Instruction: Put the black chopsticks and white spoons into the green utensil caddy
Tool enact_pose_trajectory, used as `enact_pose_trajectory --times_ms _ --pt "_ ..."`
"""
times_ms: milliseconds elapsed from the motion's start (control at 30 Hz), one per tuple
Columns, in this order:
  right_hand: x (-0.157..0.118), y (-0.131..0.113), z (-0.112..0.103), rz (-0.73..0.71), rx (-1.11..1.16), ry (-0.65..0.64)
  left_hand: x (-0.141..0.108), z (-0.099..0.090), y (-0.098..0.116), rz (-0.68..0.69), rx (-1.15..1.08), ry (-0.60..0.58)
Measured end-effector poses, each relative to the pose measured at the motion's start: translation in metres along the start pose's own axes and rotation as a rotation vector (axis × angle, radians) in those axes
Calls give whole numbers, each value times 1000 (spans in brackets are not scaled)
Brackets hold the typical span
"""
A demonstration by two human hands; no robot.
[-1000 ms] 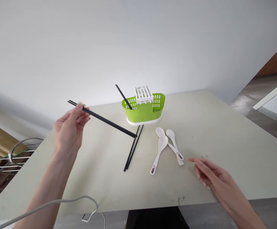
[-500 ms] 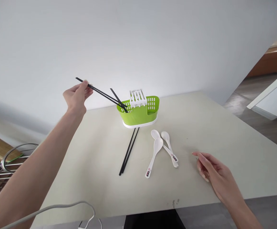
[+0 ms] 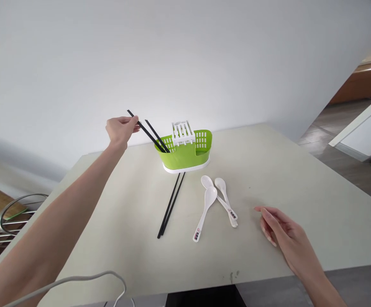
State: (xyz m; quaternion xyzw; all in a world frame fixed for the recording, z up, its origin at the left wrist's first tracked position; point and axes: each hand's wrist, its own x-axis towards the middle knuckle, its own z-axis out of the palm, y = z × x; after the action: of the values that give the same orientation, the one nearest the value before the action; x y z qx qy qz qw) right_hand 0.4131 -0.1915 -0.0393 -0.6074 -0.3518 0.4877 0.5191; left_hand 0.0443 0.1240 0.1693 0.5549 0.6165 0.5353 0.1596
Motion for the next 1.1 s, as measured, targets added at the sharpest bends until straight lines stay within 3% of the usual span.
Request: enact_pose_trajectory --times_ms 600,1000,1100 --pt "-2 -3 2 -7 -20 -5 -9 26 -17 -92 77 -108" --pt "-1 2 -1 -17 -34 -7 -21 20 -27 -139 103 -234" --pt "-1 1 -1 -25 -51 -6 -29 17 -36 -121 67 -213"
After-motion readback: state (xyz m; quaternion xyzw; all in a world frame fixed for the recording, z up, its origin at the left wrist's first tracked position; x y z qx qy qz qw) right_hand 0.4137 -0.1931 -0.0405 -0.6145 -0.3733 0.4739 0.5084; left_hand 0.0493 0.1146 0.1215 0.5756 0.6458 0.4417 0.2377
